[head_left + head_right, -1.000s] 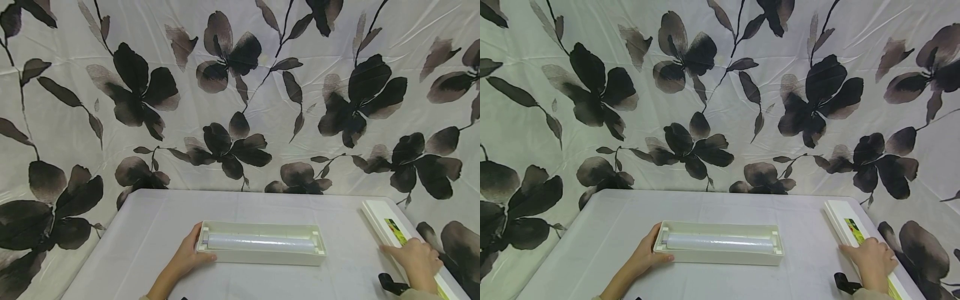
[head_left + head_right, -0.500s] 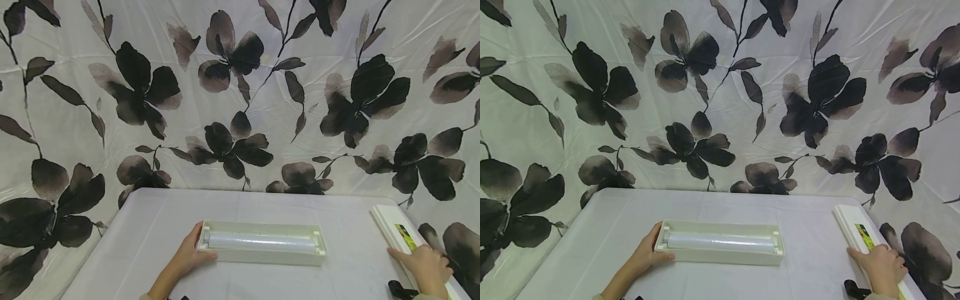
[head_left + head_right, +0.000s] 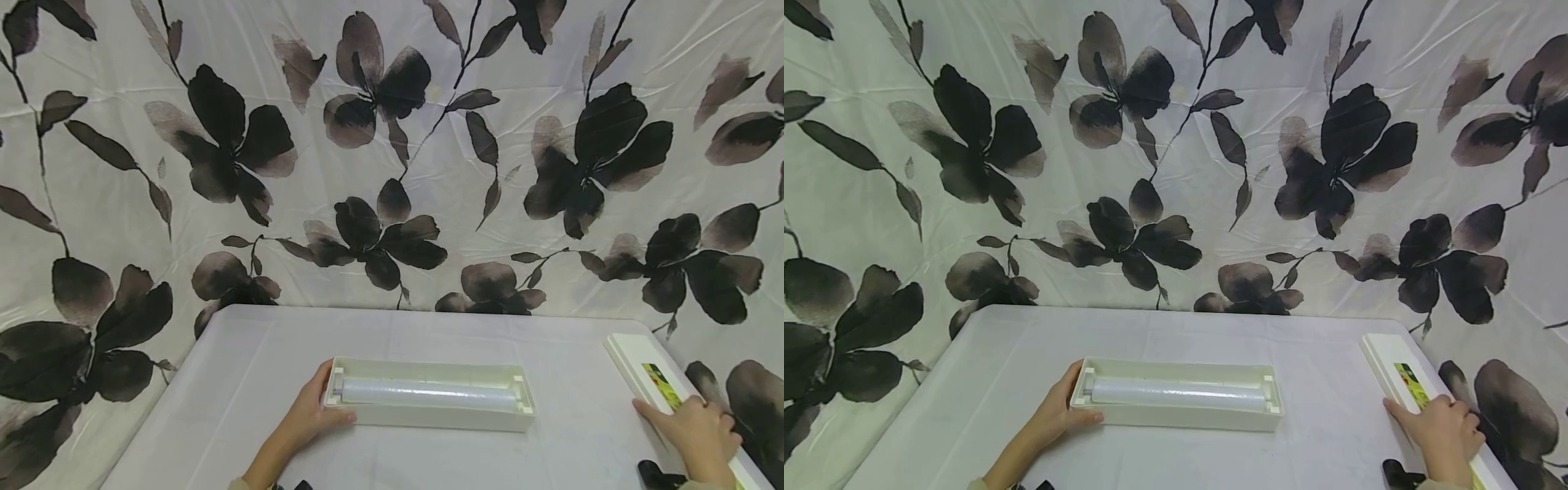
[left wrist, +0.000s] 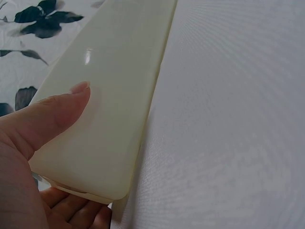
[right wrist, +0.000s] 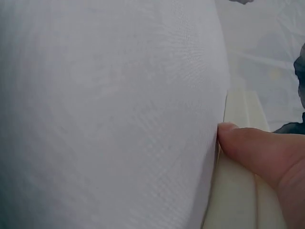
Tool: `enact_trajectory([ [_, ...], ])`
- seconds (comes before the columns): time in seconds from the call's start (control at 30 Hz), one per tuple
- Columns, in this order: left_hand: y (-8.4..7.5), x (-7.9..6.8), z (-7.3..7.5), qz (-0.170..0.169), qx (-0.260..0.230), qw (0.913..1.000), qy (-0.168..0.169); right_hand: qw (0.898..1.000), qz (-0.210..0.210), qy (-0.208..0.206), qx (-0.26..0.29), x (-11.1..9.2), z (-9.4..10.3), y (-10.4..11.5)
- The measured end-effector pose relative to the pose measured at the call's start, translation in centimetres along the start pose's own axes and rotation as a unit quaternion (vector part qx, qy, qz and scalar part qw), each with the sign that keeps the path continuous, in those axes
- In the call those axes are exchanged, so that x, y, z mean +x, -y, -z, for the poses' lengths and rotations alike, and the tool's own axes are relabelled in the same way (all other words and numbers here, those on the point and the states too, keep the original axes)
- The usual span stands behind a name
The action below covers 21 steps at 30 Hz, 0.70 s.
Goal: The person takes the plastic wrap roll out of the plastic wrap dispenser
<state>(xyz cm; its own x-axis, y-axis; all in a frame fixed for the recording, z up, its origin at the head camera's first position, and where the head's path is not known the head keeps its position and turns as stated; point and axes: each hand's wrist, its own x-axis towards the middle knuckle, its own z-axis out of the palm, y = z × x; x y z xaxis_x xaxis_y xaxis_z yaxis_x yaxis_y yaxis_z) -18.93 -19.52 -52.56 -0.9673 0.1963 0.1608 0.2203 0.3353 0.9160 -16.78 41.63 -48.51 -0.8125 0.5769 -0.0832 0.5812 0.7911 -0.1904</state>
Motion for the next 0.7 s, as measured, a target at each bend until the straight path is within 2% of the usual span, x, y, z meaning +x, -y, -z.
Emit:
enact_trajectory([
  [0.13,-0.19,0.03,0.05,0.0,0.002,1.0,0.0,1.0,-0.004,0.002,0.002,-0.1,-0.04,0.09],
  [0.53,-0.23,0.04,0.19,0.003,0.002,1.0,0.004,0.998,-0.024,0.044,0.04,-0.05,0.02,-0.24],
  [0.7,-0.19,0.08,0.18,0.003,0.002,1.0,0.005,0.998,-0.021,0.042,0.049,0.02,0.23,-0.03],
])
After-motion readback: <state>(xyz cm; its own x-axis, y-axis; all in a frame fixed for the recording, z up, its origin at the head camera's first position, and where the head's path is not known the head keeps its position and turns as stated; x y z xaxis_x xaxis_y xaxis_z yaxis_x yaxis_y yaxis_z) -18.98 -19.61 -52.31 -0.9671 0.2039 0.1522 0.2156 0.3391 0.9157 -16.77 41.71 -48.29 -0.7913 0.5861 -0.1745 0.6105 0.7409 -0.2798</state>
